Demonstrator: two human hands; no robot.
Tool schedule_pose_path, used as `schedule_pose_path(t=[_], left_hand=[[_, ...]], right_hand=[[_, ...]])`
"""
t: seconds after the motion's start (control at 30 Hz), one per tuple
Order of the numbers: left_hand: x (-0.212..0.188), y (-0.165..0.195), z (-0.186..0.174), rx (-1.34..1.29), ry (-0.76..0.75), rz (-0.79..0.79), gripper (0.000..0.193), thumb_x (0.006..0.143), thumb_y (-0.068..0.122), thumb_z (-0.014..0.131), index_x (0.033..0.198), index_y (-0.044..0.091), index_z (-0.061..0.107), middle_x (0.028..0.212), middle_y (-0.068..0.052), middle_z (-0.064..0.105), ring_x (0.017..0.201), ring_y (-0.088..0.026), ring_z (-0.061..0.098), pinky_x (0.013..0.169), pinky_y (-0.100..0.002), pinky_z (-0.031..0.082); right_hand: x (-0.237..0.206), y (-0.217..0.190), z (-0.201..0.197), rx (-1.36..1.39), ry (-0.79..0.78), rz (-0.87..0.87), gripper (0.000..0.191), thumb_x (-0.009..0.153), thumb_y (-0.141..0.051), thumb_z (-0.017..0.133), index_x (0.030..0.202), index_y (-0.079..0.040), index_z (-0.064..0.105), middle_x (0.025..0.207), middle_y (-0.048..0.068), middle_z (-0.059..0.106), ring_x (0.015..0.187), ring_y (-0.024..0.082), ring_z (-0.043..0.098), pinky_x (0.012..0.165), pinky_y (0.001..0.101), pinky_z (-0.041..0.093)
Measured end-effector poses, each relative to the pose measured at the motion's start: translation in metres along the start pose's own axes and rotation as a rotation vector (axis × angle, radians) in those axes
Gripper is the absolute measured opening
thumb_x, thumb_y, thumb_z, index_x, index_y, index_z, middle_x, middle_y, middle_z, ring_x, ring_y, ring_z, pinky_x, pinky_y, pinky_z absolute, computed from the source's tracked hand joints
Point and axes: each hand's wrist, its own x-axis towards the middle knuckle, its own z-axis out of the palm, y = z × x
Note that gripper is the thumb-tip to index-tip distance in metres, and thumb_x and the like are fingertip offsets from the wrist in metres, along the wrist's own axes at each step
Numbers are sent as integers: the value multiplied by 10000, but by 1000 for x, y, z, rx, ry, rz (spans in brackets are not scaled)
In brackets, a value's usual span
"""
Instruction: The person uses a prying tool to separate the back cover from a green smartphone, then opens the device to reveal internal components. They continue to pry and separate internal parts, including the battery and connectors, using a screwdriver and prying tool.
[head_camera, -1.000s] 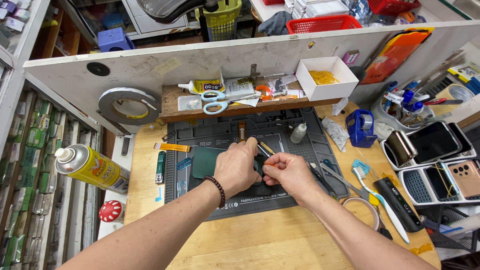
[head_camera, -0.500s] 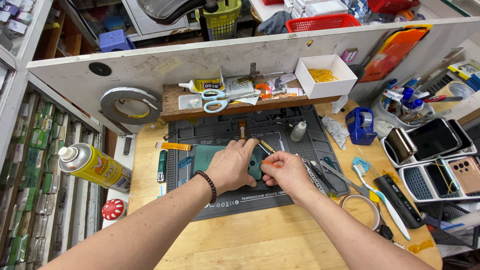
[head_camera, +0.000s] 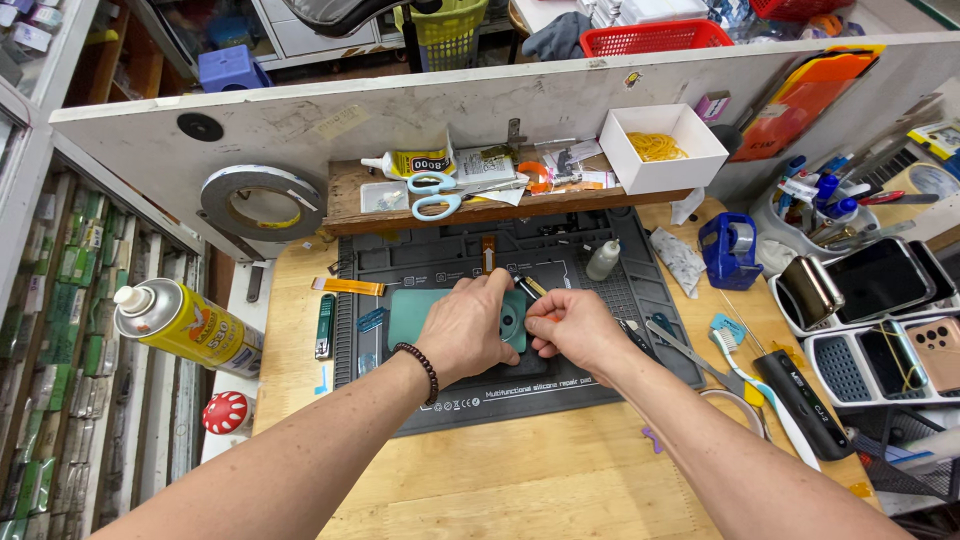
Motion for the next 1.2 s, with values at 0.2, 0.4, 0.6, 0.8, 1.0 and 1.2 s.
schedule_pose_path(t=[0.2, 0.4, 0.6, 0.8, 1.0, 1.2], left_hand=[[4, 5, -4, 8, -64, -69, 825, 545, 252, 996, 1201, 94, 522, 1190, -111, 672, 1173, -328, 603, 941, -444, 531], [5, 5, -4, 24, -63, -56, 829, 529, 251, 1005, 1181, 90, 520, 1187, -120, 672, 1166, -337, 610, 936, -450, 534], [6, 10, -10, 108, -67, -33, 830, 546, 290, 1003, 1171, 68, 504, 1163, -158, 666, 1145, -352, 617, 924, -446, 546], [18, 13, -20, 124, 1, -89, 735, 631, 352, 940, 1142, 57, 502, 1100, -178, 690, 1051, -352, 677, 868, -444, 579], [21, 23, 1, 119, 60, -162, 797, 640, 474, 926, 1146, 9, 522, 1090, -190, 672, 1126, -341, 624, 878, -431, 581], [6, 12, 2, 188, -29, -254, 868, 605, 502, 958, 1218, -1, 605, 1225, -172, 597, 1232, -324, 523, 964, -488, 504]], right_hand=[[-4, -2, -2, -35, -38, 58, 93, 877, -53, 748, 942, 7, 717, 772, 63, 711, 654, 122, 680, 580, 269, 591], [-19, -4, 7, -121, 2, 100, 88, 876, -50, 750, 933, 13, 727, 759, 72, 711, 635, 126, 691, 560, 265, 596], [-22, -12, 5, -58, 10, 143, 96, 884, -48, 746, 962, 4, 724, 772, 80, 719, 642, 135, 698, 570, 263, 601], [-11, -20, -11, 158, 68, 92, 111, 915, -63, 706, 1010, -7, 698, 840, 48, 726, 690, 112, 693, 614, 252, 604], [5, -16, -23, 75, 99, 92, 116, 929, -81, 703, 1021, -12, 715, 848, 53, 722, 685, 106, 665, 621, 249, 594], [11, -5, -21, 117, 97, 146, 130, 924, -87, 717, 1028, -8, 714, 866, 54, 719, 694, 105, 670, 635, 254, 597]])
